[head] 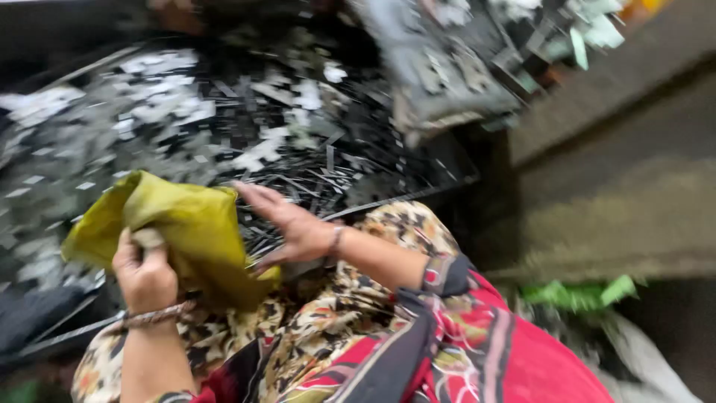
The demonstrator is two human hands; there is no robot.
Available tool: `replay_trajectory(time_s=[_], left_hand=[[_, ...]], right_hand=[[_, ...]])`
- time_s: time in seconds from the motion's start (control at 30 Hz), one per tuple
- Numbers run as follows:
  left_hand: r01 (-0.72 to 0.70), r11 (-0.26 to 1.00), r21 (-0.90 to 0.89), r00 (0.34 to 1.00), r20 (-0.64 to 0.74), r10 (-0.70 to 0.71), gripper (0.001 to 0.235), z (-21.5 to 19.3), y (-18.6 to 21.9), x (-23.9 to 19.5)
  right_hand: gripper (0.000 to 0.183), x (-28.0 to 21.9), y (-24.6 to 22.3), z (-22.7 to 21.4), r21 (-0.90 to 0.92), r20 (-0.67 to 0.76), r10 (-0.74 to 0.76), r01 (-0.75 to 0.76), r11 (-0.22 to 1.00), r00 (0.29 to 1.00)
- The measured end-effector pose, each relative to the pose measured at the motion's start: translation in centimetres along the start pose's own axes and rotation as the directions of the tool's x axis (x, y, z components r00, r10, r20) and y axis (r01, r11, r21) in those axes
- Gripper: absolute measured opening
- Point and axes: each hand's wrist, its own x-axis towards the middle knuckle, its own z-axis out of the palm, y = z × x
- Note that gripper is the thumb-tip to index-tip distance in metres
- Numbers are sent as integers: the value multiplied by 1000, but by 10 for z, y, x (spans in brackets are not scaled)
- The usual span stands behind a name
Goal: The person wipes their hands with a cloth, then picks up metal hinges and pins from a bin. They manually insert the pins into the hinges and place the assembled pieces onto a padded surface while others also reach into the bin.
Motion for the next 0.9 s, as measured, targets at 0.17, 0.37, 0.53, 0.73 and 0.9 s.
replay_trajectory(time_s=[0.17, 0.37, 0.53, 0.73, 0.9], left_hand=[[270, 877, -398, 962, 148, -229, 45, 35, -151, -18], [341, 825, -452, 927, 307, -215, 51, 75, -327, -29], [377, 790, -484, 908, 363, -210, 56, 86, -331, -43], [471, 725, -503, 847, 487, -213, 62, 139, -258, -50], [519, 688, -506, 791, 589, -164, 67, 174, -255, -24]], right_hand=[[113, -23, -38, 20, 146, -335, -64, 119, 982, 940], [56, -41, 27, 21, 144, -672, 70, 37, 989, 737], [43, -42, 70, -4, -109, -745, -31, -75, 991, 667], [51, -53, 13, 37, -438, -484, -193, -46, 898, 854], [76, -58, -64, 37, -33, -342, -165, 164, 986, 925]])
